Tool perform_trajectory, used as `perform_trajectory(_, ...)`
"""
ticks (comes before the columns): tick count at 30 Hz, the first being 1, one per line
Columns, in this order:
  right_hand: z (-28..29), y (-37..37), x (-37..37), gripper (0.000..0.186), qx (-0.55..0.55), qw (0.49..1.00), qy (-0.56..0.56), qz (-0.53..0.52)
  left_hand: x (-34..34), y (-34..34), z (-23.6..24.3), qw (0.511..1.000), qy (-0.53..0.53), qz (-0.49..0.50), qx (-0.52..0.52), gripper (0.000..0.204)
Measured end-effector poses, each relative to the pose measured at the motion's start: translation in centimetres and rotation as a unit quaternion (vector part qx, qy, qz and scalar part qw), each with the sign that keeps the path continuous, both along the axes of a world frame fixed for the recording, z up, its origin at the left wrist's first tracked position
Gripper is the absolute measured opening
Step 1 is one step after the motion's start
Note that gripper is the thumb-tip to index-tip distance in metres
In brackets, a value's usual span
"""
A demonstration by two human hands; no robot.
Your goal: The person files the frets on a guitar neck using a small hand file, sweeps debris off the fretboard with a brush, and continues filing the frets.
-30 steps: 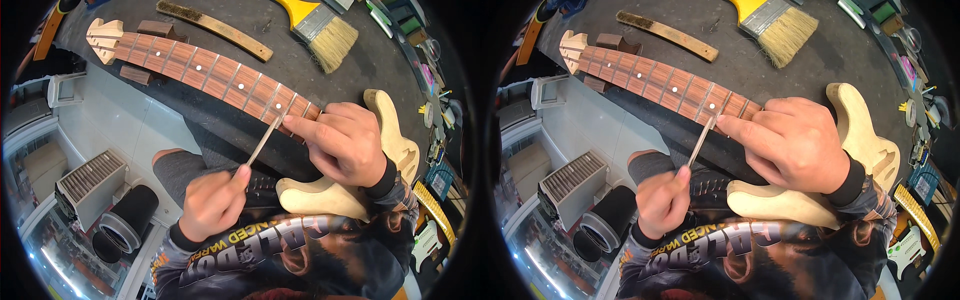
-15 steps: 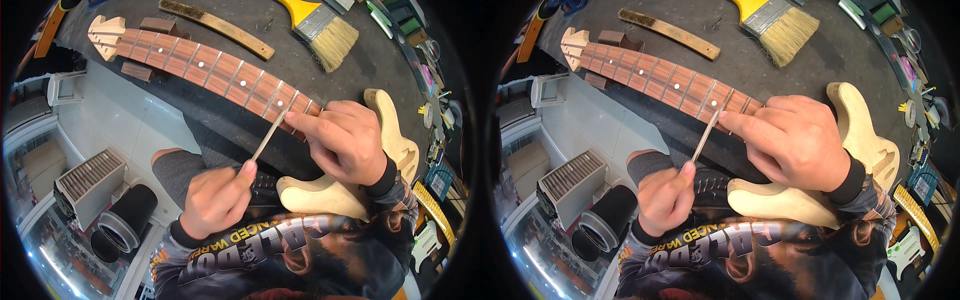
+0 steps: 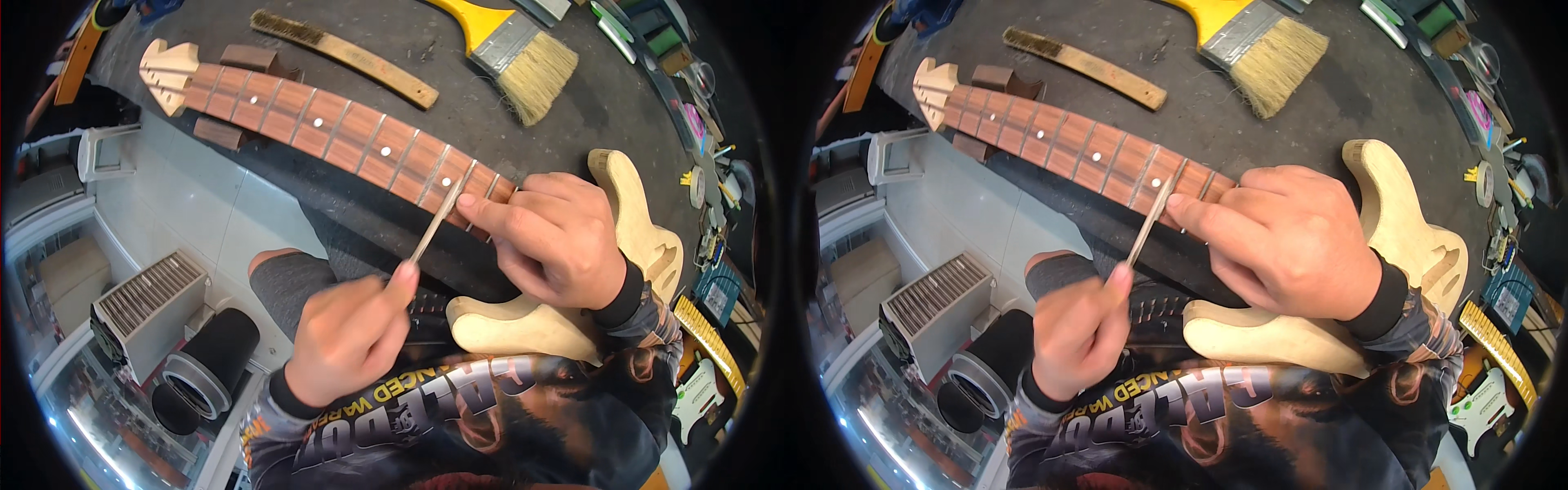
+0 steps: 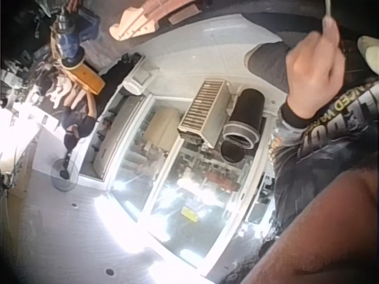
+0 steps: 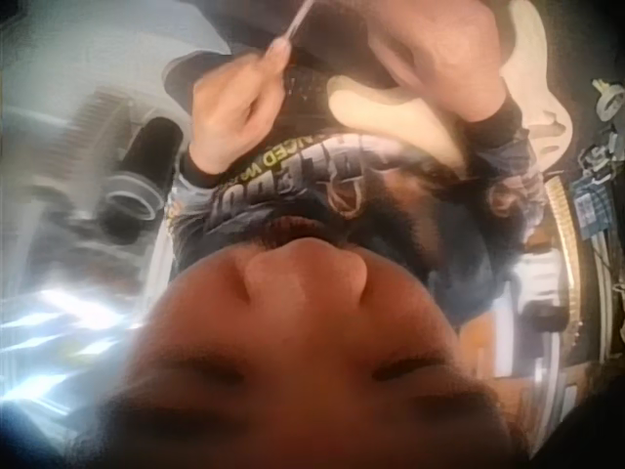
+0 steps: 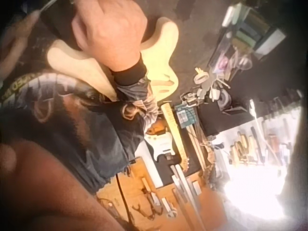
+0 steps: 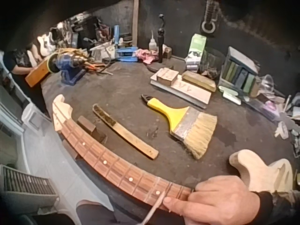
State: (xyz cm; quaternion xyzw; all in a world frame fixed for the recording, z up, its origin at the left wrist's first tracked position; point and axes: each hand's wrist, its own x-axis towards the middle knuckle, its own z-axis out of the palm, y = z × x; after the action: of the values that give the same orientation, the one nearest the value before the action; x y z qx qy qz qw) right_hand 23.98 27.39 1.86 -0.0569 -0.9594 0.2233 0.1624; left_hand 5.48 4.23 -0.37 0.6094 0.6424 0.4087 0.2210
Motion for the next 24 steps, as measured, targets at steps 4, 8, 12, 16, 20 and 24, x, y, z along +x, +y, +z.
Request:
perform_trajectory(4, -0.2, 0.0, 0.0, 0.055, -0.003, 1.0, 0.004, 0.005, -0.2, 1.3, 0.4, 1.0, 0.015, -0.004, -0.011, 0.061)
perform_trajectory(8, -0.3, 0.2, 0.1, 0.056, -0.01, 1.0, 0.005, -0.003, 0.0, 2.2, -0.4, 1.0, 0.017, -0.008, 0.005, 0.061)
perform_trajectory(12, 0.0, 0.0, 0.0, 0.056, -0.002, 1.0, -0.005, 0.007, 0.6, -0.9, -0.2, 0.999, 0.008, 0.029, 0.022, 0.044)
perform_trajectory(16, -0.5, 0.2, 0.1, 0.055, -0.008, 1.0, 0.01, 0.004, 0.2, 4.5, 0.1, 1.0, 0.003, 0.015, 0.023, 0.052)
perform_trajectory(20, -0.4, 0.1, 0.3, 0.055, -0.003, 1.0, -0.002, -0.012, 0.6, 1.5, 0.4, 1.0, 0.006, 0.02, 0.012, 0.05)
perform_trajectory(24, -0.5, 0.0, 0.0, 0.058, -0.029, 0.999, 0.017, -0.003, -0.3, 1.9, 1.0, 0.999, 0.037, -0.008, -0.008, 0.059)
